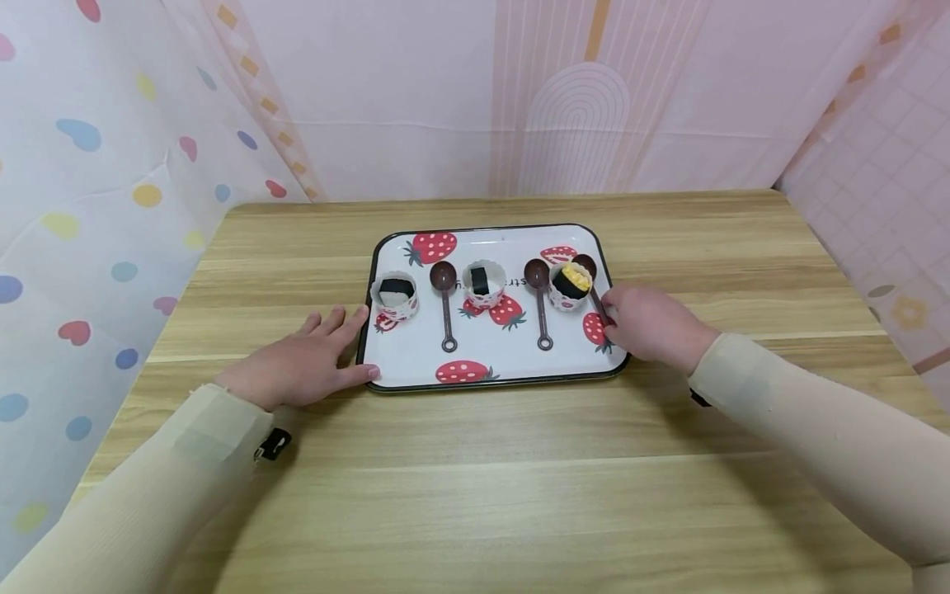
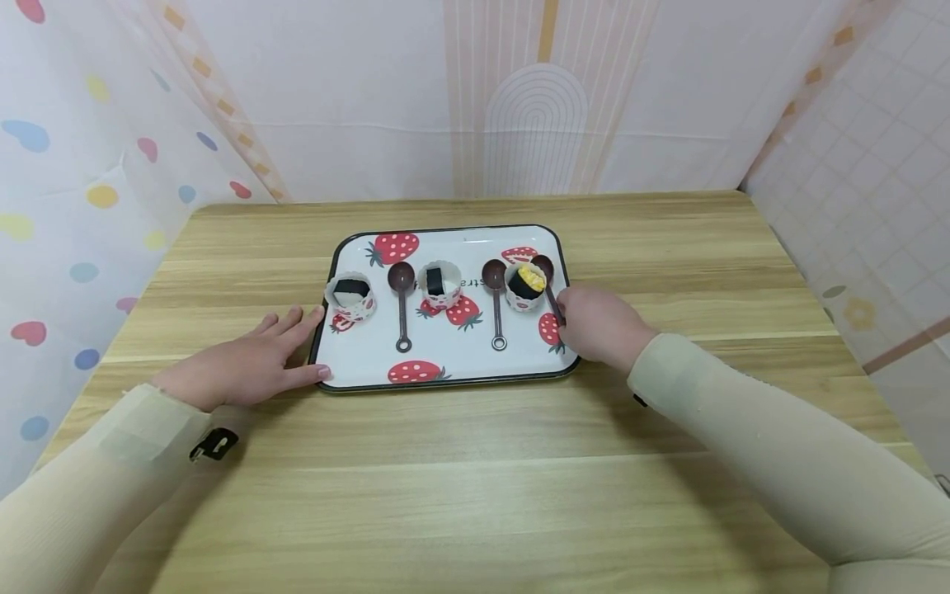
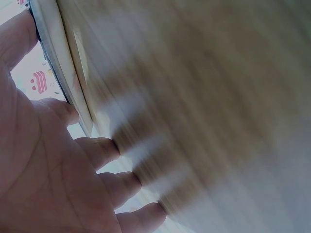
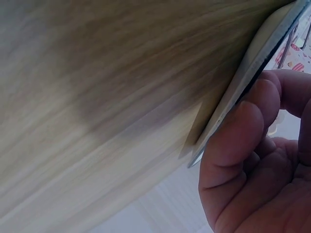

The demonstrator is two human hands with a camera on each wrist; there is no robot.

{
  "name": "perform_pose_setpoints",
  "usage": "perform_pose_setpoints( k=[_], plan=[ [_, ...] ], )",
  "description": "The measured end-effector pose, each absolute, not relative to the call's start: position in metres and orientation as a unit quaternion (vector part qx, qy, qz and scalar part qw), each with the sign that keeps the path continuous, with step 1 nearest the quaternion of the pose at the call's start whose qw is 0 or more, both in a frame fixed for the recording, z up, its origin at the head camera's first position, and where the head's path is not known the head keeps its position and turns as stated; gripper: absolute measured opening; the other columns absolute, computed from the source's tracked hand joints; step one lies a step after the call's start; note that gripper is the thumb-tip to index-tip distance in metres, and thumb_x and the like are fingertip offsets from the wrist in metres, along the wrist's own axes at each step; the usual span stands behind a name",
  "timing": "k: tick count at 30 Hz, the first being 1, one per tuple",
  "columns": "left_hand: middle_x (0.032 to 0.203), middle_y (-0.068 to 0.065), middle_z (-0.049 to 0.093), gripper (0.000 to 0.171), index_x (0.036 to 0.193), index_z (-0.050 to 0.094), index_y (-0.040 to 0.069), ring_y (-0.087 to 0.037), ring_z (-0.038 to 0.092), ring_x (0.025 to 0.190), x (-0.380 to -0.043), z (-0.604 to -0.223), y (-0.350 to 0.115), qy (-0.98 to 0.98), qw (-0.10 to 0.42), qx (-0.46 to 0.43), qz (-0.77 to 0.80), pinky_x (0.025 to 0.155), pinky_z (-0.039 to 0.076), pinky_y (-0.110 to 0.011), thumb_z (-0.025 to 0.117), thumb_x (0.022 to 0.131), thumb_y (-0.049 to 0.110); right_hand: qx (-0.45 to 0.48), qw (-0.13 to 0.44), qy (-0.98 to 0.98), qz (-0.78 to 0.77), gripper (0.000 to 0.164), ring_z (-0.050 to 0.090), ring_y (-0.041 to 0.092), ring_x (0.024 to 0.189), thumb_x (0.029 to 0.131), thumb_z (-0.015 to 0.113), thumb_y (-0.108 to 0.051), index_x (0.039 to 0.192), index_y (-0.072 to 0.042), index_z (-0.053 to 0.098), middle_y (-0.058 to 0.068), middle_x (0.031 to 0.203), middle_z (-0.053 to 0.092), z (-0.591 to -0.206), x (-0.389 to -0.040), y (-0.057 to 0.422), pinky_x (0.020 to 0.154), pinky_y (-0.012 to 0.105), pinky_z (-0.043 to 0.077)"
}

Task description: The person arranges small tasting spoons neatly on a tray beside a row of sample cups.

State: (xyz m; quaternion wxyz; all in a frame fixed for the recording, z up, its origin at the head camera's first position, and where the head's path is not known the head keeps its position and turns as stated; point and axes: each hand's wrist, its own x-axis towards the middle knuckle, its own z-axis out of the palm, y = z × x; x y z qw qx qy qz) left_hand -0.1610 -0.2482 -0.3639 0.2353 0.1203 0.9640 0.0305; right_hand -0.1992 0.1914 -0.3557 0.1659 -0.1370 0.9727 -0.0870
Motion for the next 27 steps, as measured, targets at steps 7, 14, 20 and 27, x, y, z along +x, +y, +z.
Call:
perform_pose_setpoints(
  k=[7,14,20,27],
  plan=[
    [0.172,-0.034,0.01,0.109,0.171,0.007,0.012,-0.066,0.012,0.153,-0.16,-0.3642,-0.2487,0.964,0.234,0.122,0.031,0.115,0.028,-0.079,0.045,0.096,0.082,-0.144,0.174,0.971,-0.074,0.054,0.064,0.025,0.089,0.101,0.068,-0.019,0.148,0.004,0.056,0.02,0.125,0.072,-0.3569,-0.1989,0.1903,0.073,0.037,0.056],
    [0.172,-0.034,0.008,0.109,0.171,0.005,0.014,-0.066,0.01,0.153,-0.1593,-0.3629,-0.248,0.963,0.239,0.117,0.03,0.115,0.029,-0.079,0.046,0.096,0.082,-0.151,0.173,0.971,-0.074,0.053,0.062,0.024,0.083,0.101,0.065,-0.022,0.147,0.003,0.057,0.014,0.107,0.072,-0.3572,-0.1988,0.1922,0.071,0.037,0.053],
    [0.172,-0.034,0.011,0.11,0.171,0.007,0.014,-0.066,0.012,0.153,-0.161,-0.3634,-0.247,0.963,0.242,0.113,0.026,0.114,0.032,-0.079,0.048,0.095,0.082,-0.145,0.164,0.973,-0.076,0.058,0.064,0.027,0.092,0.103,0.063,-0.024,0.15,0.007,0.051,0.026,0.133,0.069,-0.3543,-0.1962,0.1937,0.086,0.047,0.056],
    [0.169,-0.028,0.031,0.104,0.169,0.022,0.009,-0.054,0.032,0.153,-0.1623,-0.3567,-0.2429,0.968,0.206,0.138,0.025,0.119,0.034,-0.071,0.056,0.096,0.075,-0.113,0.16,0.974,-0.114,0.059,0.062,0.022,0.075,0.104,0.06,-0.029,0.152,0.004,0.049,0.018,0.102,0.074,-0.3487,-0.1936,0.1949,0.068,0.037,0.052]
  ],
)
